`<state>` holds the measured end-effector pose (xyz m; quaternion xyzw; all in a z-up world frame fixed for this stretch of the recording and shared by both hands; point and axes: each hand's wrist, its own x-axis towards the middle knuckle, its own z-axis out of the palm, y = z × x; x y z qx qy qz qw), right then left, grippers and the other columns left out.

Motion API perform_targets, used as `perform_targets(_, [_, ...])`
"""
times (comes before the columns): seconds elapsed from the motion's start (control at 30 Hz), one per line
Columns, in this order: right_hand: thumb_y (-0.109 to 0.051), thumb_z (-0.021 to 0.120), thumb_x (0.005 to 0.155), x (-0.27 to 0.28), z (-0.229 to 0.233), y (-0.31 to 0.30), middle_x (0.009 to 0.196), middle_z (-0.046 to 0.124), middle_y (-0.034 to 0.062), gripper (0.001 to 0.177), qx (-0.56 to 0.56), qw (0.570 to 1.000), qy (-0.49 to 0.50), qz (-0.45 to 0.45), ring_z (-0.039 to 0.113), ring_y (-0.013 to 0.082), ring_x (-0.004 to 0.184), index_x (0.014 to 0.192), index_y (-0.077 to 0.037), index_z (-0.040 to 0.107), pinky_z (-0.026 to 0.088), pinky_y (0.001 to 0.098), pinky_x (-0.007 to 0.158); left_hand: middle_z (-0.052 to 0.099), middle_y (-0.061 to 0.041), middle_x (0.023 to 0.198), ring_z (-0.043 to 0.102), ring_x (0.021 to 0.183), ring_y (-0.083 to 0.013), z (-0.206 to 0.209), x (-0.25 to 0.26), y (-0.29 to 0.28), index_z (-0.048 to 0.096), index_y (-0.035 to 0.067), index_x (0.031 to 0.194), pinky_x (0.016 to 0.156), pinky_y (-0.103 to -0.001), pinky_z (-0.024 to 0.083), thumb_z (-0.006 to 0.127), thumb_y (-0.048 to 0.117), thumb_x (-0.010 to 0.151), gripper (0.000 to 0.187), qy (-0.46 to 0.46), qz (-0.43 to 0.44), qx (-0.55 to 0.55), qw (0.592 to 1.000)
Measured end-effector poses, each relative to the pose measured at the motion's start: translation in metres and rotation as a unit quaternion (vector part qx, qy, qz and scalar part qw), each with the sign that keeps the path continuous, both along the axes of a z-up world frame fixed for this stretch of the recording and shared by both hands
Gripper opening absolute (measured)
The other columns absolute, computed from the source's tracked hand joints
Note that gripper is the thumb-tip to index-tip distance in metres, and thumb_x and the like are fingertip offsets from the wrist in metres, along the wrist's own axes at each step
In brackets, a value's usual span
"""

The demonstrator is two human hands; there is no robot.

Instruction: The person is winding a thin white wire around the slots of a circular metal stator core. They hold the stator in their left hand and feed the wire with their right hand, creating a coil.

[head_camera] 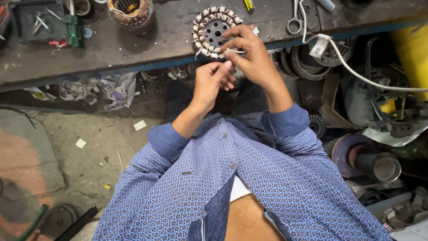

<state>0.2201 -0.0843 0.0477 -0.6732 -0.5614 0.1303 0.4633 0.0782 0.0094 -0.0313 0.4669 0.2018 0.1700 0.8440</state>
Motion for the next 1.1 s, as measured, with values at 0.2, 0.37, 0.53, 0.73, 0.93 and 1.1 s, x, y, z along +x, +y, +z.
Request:
perform_targets(0.2, [-0.005,0.071,0.098,-0.016,-0.016,-0.006,0.141,0.062,0.0115,0.013,0.032,0.997,-0.019,-0.070,0.060,0.0283,0.132,0.111,-0.002,0.074,0.046,0.0428,0.114,0.072,-0.007,0.079,0.065,0.060,-0.0110,-0.005,0.003,-0.006,0.072,0.001,0.102,0.055,-0.024,0.050,0.068,0.024,0.099,0.024,-0.007,0.035,-0.110,0.993])
perform_targets(0.37, [-0.002,0.066,0.093,-0.036,-0.026,-0.006,0.153,0.051,0.0162,0.019,0.065,0.986,-0.055,-0.141,0.048,0.0350,0.142,0.110,-0.004,0.075,0.041,0.0468,0.119,0.066,-0.001,0.073,0.059,0.058,-0.0071,-0.011,0.010,-0.009,0.072,0.005,0.095,0.054,-0.021,0.046,0.067,0.030,0.101,0.026,-0.034,0.055,-0.215,0.975])
perform_targets(0.53, [-0.004,0.068,0.099,-0.047,-0.036,-0.012,0.157,0.048,0.0161,0.023,0.080,0.979,-0.039,-0.183,0.040,0.0379,0.150,0.119,-0.006,0.077,0.033,0.0490,0.126,0.063,0.003,0.075,0.055,0.061,-0.0054,-0.025,0.013,-0.017,0.069,0.007,0.093,0.056,-0.020,0.043,0.070,0.023,0.102,0.018,-0.051,0.085,-0.222,0.970])
perform_targets(0.73, [-0.005,0.064,0.103,-0.065,-0.050,-0.025,0.154,0.047,0.0148,0.022,0.143,0.958,0.095,-0.231,0.048,0.0288,0.146,0.123,-0.003,0.072,0.046,0.0395,0.119,0.063,0.001,0.070,0.054,0.058,-0.0061,-0.021,0.007,-0.017,0.072,0.004,0.090,0.052,-0.021,0.040,0.070,0.014,0.098,0.014,-0.035,0.106,-0.159,0.981])
perform_targets(0.93, [-0.004,0.064,0.104,-0.079,-0.088,-0.046,0.137,0.057,0.0103,0.017,0.162,0.934,0.183,-0.261,0.059,0.0157,0.116,0.119,-0.001,0.068,0.050,0.0289,0.098,0.063,0.000,0.067,0.051,0.052,-0.0061,-0.035,-0.021,-0.022,0.069,0.001,0.080,0.047,-0.022,0.038,0.068,0.008,0.093,0.014,0.015,0.077,-0.030,0.996])
perform_targets(1.1, [-0.005,0.066,0.107,-0.092,-0.126,-0.047,0.111,0.063,0.0076,0.012,0.087,0.914,0.329,-0.219,0.055,0.0127,0.090,0.115,0.002,0.070,0.044,0.0267,0.078,0.063,-0.001,0.062,0.052,0.050,-0.0055,-0.068,-0.063,-0.044,0.070,0.001,0.081,0.047,-0.021,0.039,0.063,0.003,0.088,0.010,0.079,-0.051,0.046,0.995])
